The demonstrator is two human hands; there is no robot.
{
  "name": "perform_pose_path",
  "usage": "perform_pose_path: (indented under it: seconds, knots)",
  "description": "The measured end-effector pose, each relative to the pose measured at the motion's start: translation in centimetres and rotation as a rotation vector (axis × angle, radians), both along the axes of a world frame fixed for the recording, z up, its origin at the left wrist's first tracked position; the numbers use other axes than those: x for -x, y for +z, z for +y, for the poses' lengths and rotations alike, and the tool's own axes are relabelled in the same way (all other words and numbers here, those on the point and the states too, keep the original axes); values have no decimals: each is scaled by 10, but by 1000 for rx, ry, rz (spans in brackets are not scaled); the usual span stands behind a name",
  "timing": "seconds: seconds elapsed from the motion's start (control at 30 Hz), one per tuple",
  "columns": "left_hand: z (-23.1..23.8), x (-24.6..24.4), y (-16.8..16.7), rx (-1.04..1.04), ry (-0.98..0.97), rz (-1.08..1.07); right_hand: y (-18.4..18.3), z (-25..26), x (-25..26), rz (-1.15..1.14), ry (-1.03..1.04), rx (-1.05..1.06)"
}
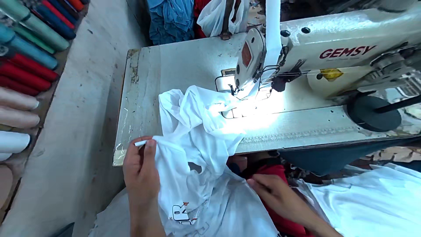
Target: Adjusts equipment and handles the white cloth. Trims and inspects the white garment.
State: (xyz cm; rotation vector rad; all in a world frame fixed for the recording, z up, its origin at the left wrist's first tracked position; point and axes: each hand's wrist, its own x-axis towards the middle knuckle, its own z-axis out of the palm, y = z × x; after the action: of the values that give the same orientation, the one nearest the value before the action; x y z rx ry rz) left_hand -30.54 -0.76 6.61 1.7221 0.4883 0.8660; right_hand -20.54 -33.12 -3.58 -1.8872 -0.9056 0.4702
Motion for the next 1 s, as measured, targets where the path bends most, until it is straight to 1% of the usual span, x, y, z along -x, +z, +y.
perform_pose_path:
  seconds: [0.07, 0.13, 0.2, 0.27, 0.3, 0.33, 0.37, 0.4, 0.43, 0.47, 0.57, 0.63, 0.67, 0.7, 0.73, 0.77, 0.87, 0.93, 1.0]
  knots:
    - [16, -5, -8, 24, 30, 5, -15, -46, -11, -57, -175, 112]
    - [26, -8, -15, 57, 78, 13, -29, -101, -23, -171, -290, 339]
    - [33, -10, -21, 72, 130, 20, -39, -161, -32, -228, -323, 666]
    - [39, -10, -28, 72, 173, 6, -36, -212, -42, -143, -349, 1029]
    - [41, -9, -31, 67, 194, 8, -32, -230, -47, -100, -377, 1177]
    - [44, -8, -34, 67, 207, 18, -29, -240, -51, -73, -413, 1273]
    - [46, -7, -35, 76, 209, 37, -28, -244, -55, -54, -433, 1332]
    - [47, -6, -36, 86, 203, 61, -29, -240, -58, -51, -431, 1339]
    - [49, -5, -37, 77, 193, 82, -29, -226, -58, -70, -415, 1270]
    - [50, -4, -38, 36, 189, 105, -27, -203, -56, -102, -381, 1138]
    - [46, 13, -39, -215, 257, 210, -18, -101, -35, -199, -197, 613]
    - [30, 30, -35, -335, 316, 247, -11, -34, -11, -157, -86, 272]
    - [17, 38, -35, -357, 324, 214, -6, -5, -1, -109, -29, 136]
    - [1, 44, -36, -336, 310, 171, -1, 21, 7, -61, 17, 37]
    - [-16, 50, -39, -253, 272, 143, 4, 44, 13, -20, 54, -15]
    - [-32, 55, -45, -131, 218, 140, 8, 63, 16, 1, 83, -12]
    - [-69, 60, -72, 394, 30, 206, 11, 104, 19, 1, 133, 130]
    - [-80, 49, -86, 703, -19, 157, 6, 114, 24, -33, 182, 141]
    - [-79, 33, -88, 841, 21, 58, 2, 103, 27, -93, 139, 7]
